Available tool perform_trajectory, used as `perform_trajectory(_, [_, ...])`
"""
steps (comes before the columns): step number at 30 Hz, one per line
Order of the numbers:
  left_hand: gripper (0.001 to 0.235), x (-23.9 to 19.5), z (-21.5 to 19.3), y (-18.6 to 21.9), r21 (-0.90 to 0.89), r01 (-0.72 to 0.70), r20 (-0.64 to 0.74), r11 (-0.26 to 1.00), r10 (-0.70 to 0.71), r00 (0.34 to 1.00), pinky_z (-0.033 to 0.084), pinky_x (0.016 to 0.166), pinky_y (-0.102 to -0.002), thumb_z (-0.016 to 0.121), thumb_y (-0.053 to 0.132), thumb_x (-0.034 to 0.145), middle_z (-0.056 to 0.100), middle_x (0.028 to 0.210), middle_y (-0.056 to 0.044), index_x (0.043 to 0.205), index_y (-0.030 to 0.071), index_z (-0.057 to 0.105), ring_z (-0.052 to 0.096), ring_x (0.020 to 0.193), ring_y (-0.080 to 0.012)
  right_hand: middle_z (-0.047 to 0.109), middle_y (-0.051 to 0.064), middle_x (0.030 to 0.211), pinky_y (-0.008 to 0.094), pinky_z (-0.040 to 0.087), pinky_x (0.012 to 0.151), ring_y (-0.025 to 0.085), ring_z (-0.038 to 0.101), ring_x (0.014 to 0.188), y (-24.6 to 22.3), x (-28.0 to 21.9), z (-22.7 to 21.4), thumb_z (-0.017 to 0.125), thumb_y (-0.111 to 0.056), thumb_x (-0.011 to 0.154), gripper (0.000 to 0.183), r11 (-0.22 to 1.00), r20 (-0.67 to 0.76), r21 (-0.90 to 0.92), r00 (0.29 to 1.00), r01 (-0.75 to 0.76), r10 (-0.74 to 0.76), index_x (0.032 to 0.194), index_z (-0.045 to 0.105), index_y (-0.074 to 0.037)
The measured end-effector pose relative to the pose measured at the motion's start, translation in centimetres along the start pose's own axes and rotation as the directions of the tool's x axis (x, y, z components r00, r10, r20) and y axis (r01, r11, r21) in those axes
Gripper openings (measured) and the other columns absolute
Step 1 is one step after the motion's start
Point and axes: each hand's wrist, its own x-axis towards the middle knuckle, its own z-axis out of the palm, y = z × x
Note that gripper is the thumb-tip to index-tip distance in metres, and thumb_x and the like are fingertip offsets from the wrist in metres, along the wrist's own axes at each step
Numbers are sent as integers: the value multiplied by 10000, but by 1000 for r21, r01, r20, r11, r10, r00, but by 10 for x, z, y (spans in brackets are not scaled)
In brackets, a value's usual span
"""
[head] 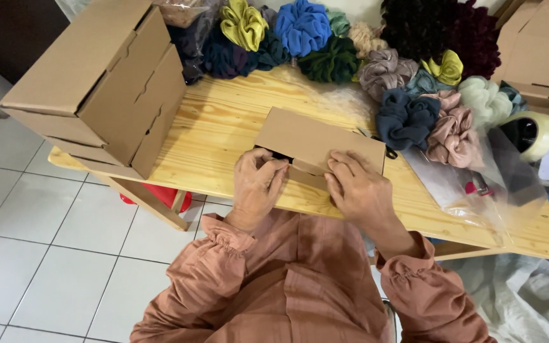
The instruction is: The person places a black scrunchie into a cardboard box, closes the box, and stacks it with other boxes. Then the person picks up a dark maroon scrunchie and uses scissors to trim loose threads from it.
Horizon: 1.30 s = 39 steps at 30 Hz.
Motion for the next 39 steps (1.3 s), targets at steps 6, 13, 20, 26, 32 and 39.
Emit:
perform_trajectory(6, [76,-2,4,-4,1,-2,3,1000,2,1000,518,854,-380,708,229,933,545,1025,-39,999,257,732,652,981,-257,684,-11,952,291,599,729,215,726,895,-9,7,9,531,-452,1049,306,994,-16,-100,999,-33,31,1003,667,-181])
perform_trajectory(13, [115,0,0,-1,-19,10,30,1000,-9,1000,514,850,-400,706,213,915,541,1049,-46,1002,283,734,642,986,-277,531,-54,800,230,535,590,134,648,709,-23,27,7,530,-640,966,445,952,-6,-301,998,-56,57,858,561,-210])
perform_trajectory(20, [124,1,0,-2,-30,26,35,999,-25,999,518,854,-413,712,185,916,539,1042,-57,1007,267,731,640,980,-297,488,-42,781,239,472,488,131,587,606,-20,28,19,562,-648,955,456,949,36,-312,998,-46,60,850,563,-205])
perform_trajectory(26, [109,-1,5,-6,-17,13,28,1000,-12,1000,516,847,-414,693,190,931,540,1029,-54,996,271,727,644,968,-289,465,-42,776,238,436,456,120,529,558,-26,27,24,572,-669,944,477,926,5,-370,997,-73,81,829,532,-208])
perform_trajectory(32, [108,4,3,-3,-13,14,37,1000,-14,999,516,839,-421,681,193,927,535,1017,-56,987,274,721,642,959,-298,446,-34,742,246,420,465,136,524,575,-22,28,25,542,-657,953,484,925,-31,-376,998,-54,45,771,508,-210])
perform_trajectory(39, [80,4,1,-4,-39,54,62,998,-52,997,522,819,-423,708,210,921,547,1015,-60,945,284,723,640,931,-314,469,-24,749,268,444,503,151,575,626,-16,31,16,552,-548,979,405,955,-28,-292,998,48,-59,772,534,-200])
